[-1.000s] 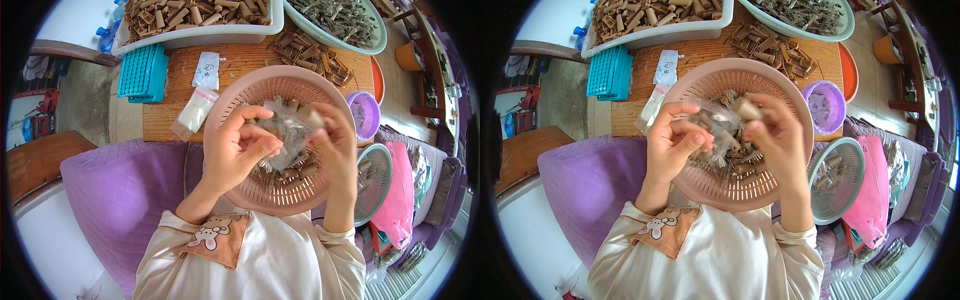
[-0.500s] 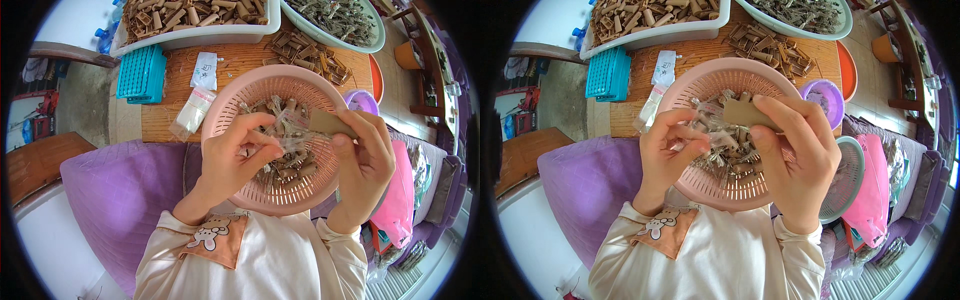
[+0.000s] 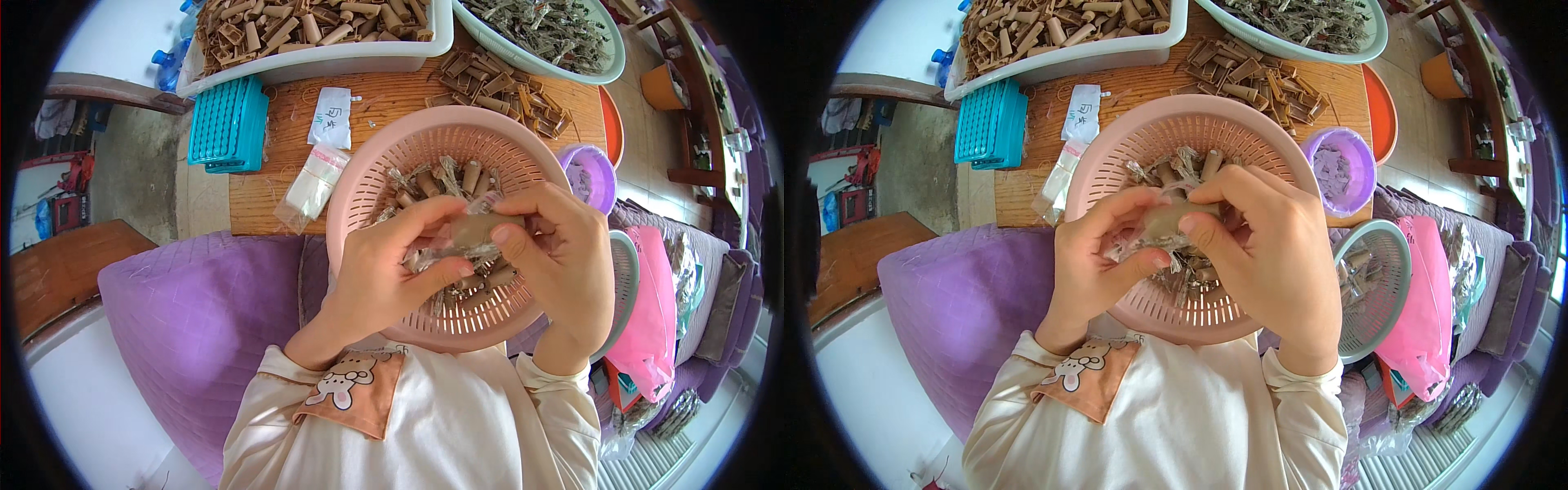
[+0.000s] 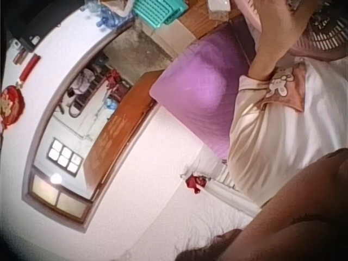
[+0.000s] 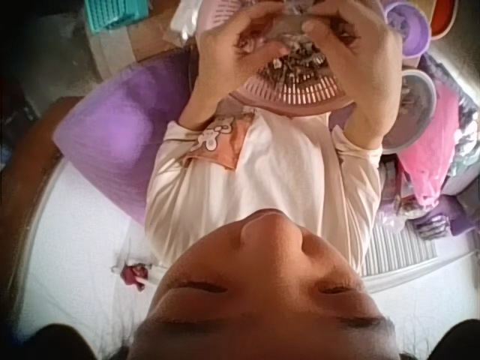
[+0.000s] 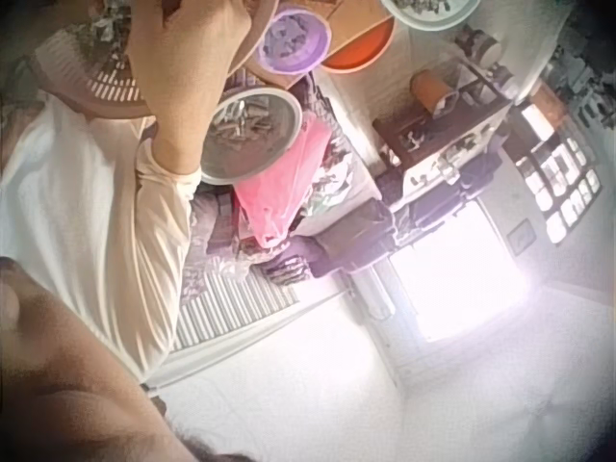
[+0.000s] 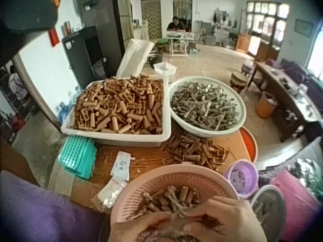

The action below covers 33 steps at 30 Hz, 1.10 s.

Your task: The person places cylindrical products into individual plastic bags by hand, then groups the filled bags together.

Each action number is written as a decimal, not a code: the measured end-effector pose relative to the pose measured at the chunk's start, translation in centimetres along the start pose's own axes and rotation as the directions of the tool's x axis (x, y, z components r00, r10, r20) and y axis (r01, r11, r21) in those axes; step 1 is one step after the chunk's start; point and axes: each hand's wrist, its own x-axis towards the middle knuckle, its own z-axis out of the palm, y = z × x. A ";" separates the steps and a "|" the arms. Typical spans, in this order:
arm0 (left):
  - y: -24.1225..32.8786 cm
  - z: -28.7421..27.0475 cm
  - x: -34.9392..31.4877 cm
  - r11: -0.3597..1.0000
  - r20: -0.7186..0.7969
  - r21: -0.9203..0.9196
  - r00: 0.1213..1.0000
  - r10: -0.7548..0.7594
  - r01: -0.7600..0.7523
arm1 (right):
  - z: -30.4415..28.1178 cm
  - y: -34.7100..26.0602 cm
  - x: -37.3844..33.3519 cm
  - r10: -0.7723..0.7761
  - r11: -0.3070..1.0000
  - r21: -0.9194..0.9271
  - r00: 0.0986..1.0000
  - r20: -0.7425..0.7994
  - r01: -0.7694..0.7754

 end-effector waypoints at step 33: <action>-0.4 0.8 -0.4 0.801 -0.006 -0.591 0.991 -0.131 0.102 | 2.7 3.8 -1.1 -0.286 0.941 0.206 0.955 0.072 0.267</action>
